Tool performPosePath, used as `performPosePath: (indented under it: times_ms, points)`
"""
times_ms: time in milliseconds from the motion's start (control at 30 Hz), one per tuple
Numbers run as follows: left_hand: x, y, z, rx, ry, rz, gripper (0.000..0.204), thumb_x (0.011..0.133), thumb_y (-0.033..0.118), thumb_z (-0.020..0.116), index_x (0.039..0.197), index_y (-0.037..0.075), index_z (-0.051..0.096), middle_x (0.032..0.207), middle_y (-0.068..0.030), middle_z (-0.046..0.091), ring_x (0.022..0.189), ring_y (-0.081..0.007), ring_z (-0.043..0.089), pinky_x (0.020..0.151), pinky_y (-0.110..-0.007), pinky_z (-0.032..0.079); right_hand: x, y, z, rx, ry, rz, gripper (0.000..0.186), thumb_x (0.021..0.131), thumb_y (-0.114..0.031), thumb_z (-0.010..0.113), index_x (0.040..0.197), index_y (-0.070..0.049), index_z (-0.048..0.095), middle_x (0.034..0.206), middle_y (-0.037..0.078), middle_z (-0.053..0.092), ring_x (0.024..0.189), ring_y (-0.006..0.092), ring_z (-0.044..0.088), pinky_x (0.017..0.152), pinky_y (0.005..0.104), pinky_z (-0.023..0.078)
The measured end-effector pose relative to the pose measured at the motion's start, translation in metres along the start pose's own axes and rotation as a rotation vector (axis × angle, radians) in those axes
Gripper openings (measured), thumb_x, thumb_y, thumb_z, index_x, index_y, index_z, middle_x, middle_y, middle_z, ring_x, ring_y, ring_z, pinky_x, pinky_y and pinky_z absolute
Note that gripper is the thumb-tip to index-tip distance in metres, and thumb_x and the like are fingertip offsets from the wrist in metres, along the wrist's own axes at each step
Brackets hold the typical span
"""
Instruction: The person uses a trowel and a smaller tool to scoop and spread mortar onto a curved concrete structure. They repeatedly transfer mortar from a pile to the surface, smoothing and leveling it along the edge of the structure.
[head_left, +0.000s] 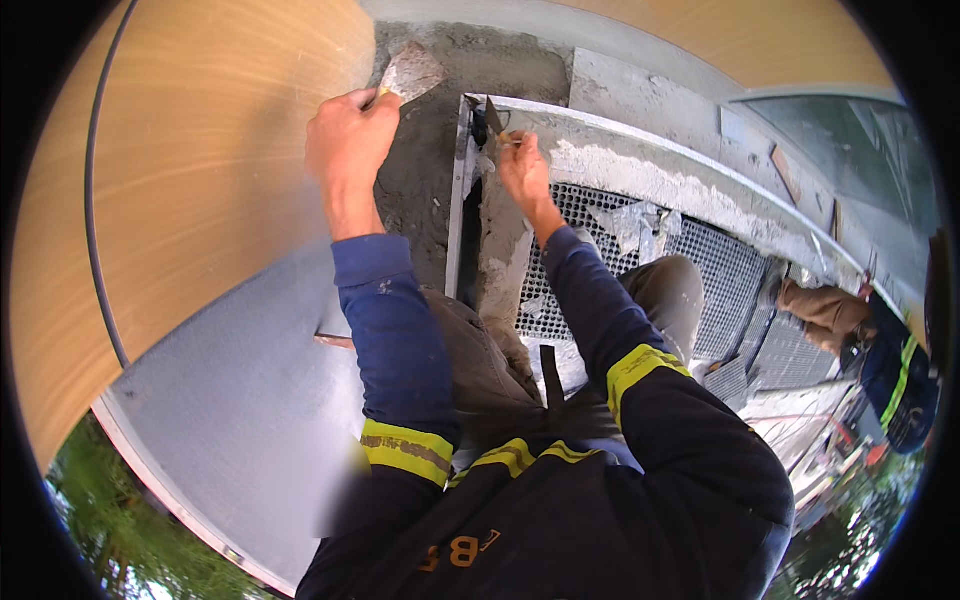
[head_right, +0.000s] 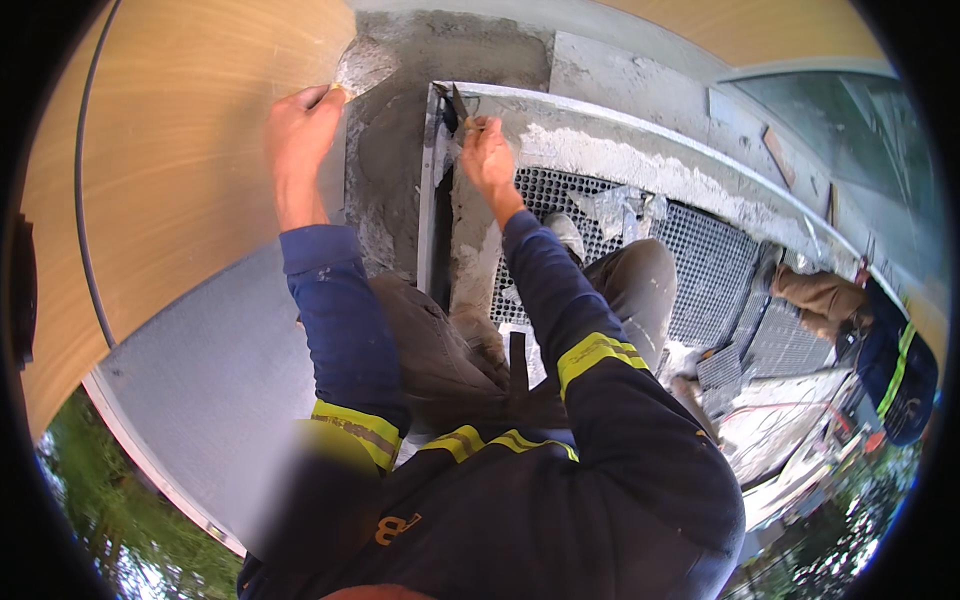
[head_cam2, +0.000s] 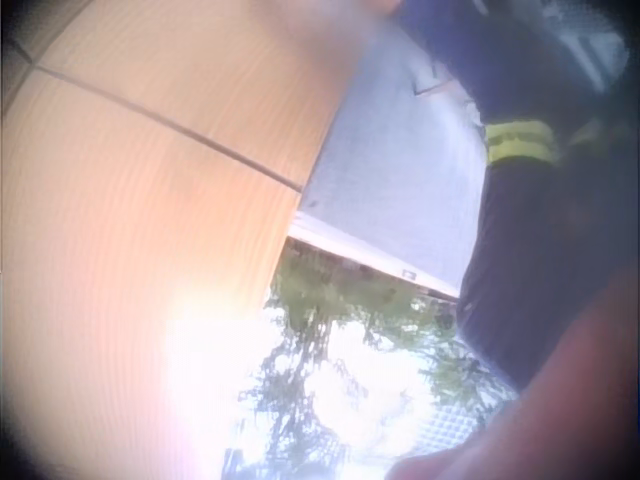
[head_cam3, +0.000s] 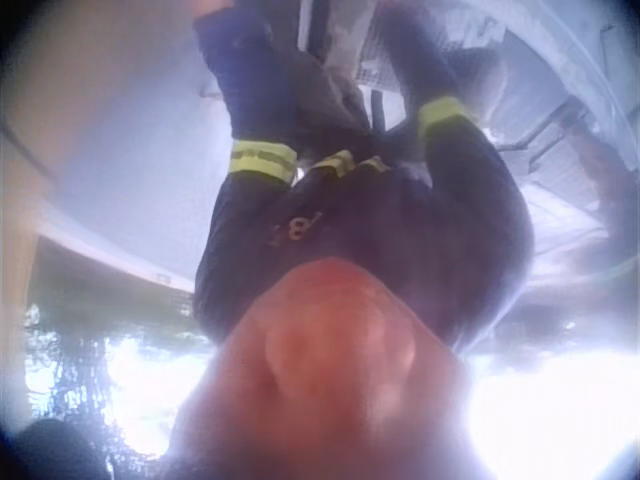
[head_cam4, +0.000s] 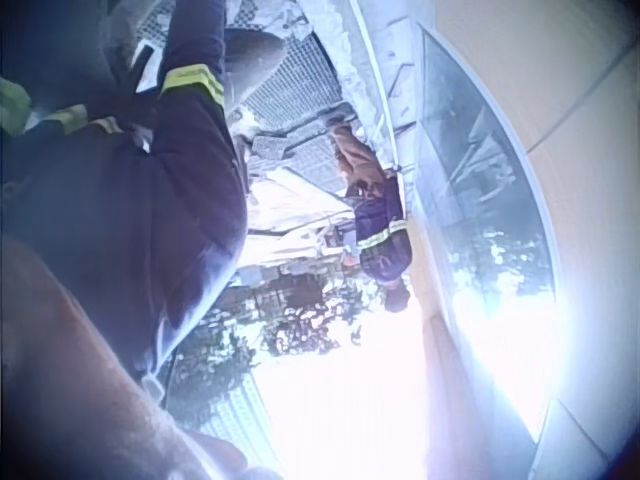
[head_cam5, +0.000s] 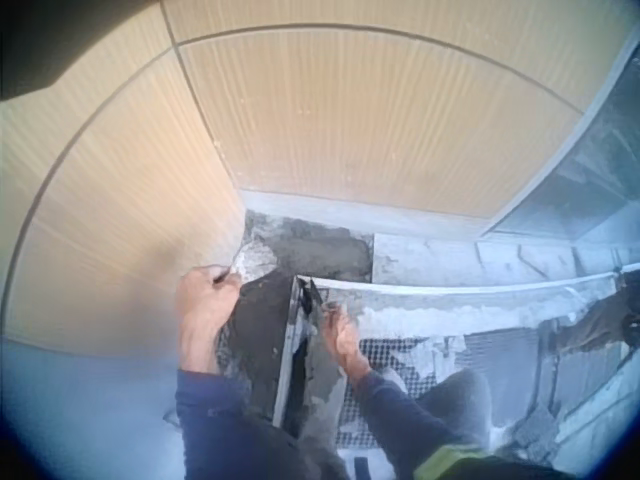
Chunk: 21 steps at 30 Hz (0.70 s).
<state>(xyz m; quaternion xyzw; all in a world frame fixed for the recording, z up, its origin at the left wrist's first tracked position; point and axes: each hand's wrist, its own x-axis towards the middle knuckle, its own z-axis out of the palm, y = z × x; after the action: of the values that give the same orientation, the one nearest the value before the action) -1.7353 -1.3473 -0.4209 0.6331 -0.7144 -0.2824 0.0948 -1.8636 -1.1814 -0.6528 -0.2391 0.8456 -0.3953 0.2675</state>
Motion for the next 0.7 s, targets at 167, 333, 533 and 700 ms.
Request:
performPosePath:
  times_ms: [167, 333, 533, 700]
  points:
    - [0.0, 0.009, 0.017, -0.008, -0.048, 0.025, 0.039, 0.084, 0.034, 0.071, 0.115, 0.011, 0.081, 0.086, -0.006, 0.076, 0.073, -0.0181, 0.066, 0.069, -0.033, 0.052, -0.006, 0.028, 0.056, 0.435, 0.17, 0.178, 0.026, 0.09, -0.011, 0.065, 0.111, -0.001, 0.053, 0.094, 0.019, 0.07, 0.087, 0.0328, 0.069, 0.084, 0.0421, 0.053]
    - [-0.003, 0.008, 0.006, 0.065, -0.081, -0.065, 0.046, 0.081, 0.043, 0.069, 0.118, 0.018, 0.08, 0.101, -0.0124, 0.08, 0.1, -0.0301, 0.075, 0.088, -0.039, 0.057, -0.013, 0.003, 0.072, 0.459, 0.185, 0.249, 0.028, 0.087, -0.01, 0.067, 0.11, -0.001, 0.054, 0.094, 0.019, 0.069, 0.088, 0.0336, 0.068, 0.086, 0.0409, 0.052]
    - [-0.006, 0.009, 0.006, 0.055, -0.013, 0.053, 0.041, 0.085, 0.033, 0.071, 0.117, 0.009, 0.08, 0.083, -0.0048, 0.077, 0.065, -0.0137, 0.066, 0.065, -0.03, 0.054, -0.003, 0.007, 0.071, 0.326, 0.172, 0.189, 0.029, 0.084, -0.01, 0.067, 0.11, 0.0, 0.058, 0.099, 0.025, 0.069, 0.097, 0.0428, 0.068, 0.089, 0.0477, 0.052]
    - [-0.007, 0.013, 0.001, 0.075, -0.066, -0.036, 0.048, 0.081, 0.043, 0.069, 0.121, 0.019, 0.08, 0.105, -0.0133, 0.079, 0.104, -0.0321, 0.074, 0.091, -0.041, 0.057, 0.005, 0.01, 0.074, 0.264, 0.167, 0.144, 0.032, 0.083, -0.011, 0.067, 0.111, 0.0, 0.058, 0.101, 0.025, 0.069, 0.1, 0.0431, 0.067, 0.09, 0.0494, 0.052]
